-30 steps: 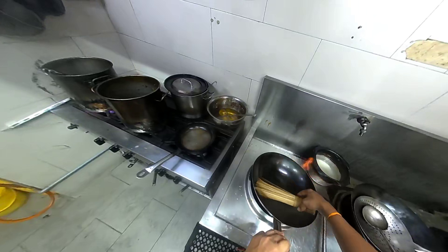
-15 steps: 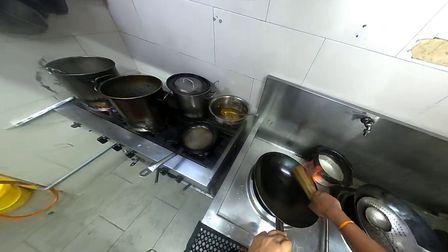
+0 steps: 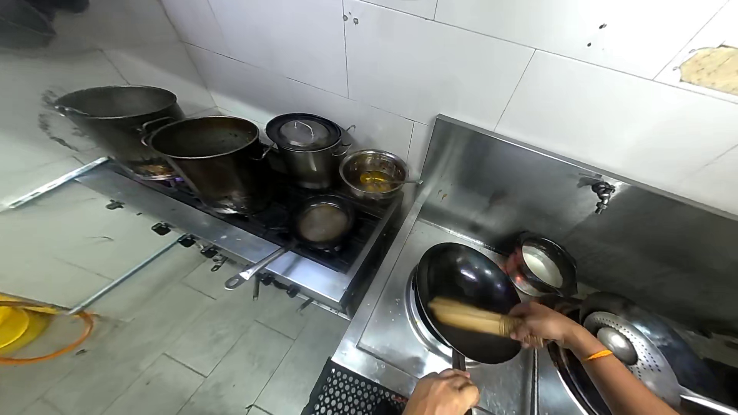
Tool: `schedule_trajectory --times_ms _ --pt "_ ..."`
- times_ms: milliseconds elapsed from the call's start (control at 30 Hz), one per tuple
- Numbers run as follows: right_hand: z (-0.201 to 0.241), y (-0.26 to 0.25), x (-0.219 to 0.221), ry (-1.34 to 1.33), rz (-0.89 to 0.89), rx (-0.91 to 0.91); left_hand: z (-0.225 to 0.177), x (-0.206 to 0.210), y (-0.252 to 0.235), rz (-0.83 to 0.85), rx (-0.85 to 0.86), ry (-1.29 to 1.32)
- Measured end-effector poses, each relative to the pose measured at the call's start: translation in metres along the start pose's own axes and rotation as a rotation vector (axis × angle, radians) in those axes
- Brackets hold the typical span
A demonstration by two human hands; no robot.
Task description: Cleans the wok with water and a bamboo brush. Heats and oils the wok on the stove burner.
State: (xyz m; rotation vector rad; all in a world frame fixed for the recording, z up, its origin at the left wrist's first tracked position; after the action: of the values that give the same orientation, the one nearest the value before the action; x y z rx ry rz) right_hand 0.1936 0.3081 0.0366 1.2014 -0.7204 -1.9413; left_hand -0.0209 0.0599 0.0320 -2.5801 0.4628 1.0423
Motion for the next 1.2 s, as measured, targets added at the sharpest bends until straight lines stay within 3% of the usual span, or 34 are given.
schedule_trajectory --times_ms 33,67,133,200,267,333,367,400,500,567,633,733,800,833,967,1033,1133,1200 --pt "-0.005 -0.004 0.006 -0.028 0.055 0.028 0.0 0.0 0.0 0.003 -0.001 0.002" --pt "-0.013 -0.011 0.007 0.048 -0.007 0.083 0.0 0.0 0.001 0.002 -0.006 0.001" --pt "-0.022 -0.024 0.009 0.468 -0.333 0.248 0.0 -0.001 0.001 -0.019 -0.022 0.001" --pt "-0.012 -0.018 0.027 0.725 -0.439 0.353 0.001 -0.001 0.002 -0.025 -0.029 0.003" --pt "-0.004 -0.011 0.036 0.62 -0.245 0.227 0.003 -0.001 0.0 -0.03 -0.03 -0.003" --pt "-0.014 -0.004 0.039 0.302 0.066 0.129 0.003 0.002 0.001 -0.014 -0.025 -0.008" --pt "-0.019 -0.001 0.028 0.244 0.109 0.138 0.003 0.003 0.0 -0.009 -0.02 -0.01" --pt "-0.024 0.0 0.007 0.301 0.028 0.186 0.003 0.003 -0.001 -0.009 -0.018 -0.014" --pt "-0.025 0.008 -0.042 0.683 -0.574 0.382 0.002 0.001 0.001 -0.02 -0.01 -0.016" --pt "-0.023 0.015 -0.057 0.598 -0.786 0.402 0.002 0.0 0.001 -0.021 -0.008 -0.015" --pt "-0.019 0.024 -0.062 0.358 -0.702 0.251 0.002 0.0 0.001 -0.013 -0.015 -0.008" --pt "-0.015 0.041 -0.035 0.097 -0.259 0.059 0.001 -0.002 0.003 0.006 -0.009 -0.001" --pt "-0.02 0.048 -0.024 0.028 -0.032 0.056 0.001 -0.003 0.003 0.012 0.002 -0.003" --pt "-0.028 0.046 -0.025 0.09 -0.029 0.095 0.002 -0.002 0.003 0.011 0.004 -0.006" --pt "-0.039 0.037 -0.027 0.705 -0.41 0.314 0.002 0.0 0.005 0.007 0.007 0.004" --pt "-0.008 0.049 -0.008 0.758 -0.31 0.237 0.003 -0.001 0.005 0.011 0.001 -0.003" --pt "0.016 0.066 0.014 0.387 0.025 0.028 0.001 -0.002 0.006 0.015 0.001 -0.003" --pt "0.012 0.065 -0.005 0.408 0.006 0.064 0.0 -0.003 0.007 0.004 0.002 -0.002"
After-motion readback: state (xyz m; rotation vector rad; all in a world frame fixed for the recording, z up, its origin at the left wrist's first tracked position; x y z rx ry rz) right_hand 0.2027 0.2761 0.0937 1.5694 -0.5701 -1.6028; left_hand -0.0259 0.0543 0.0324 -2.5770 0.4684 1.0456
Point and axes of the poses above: each hand's wrist, its own y-axis away from the middle knuckle, its own x-axis out of the palm, z = x × y, the point moved 6 cm from there along -y, towards the middle knuckle, and after that the axes turned 3 degrees about y, right-handed, at the moved point
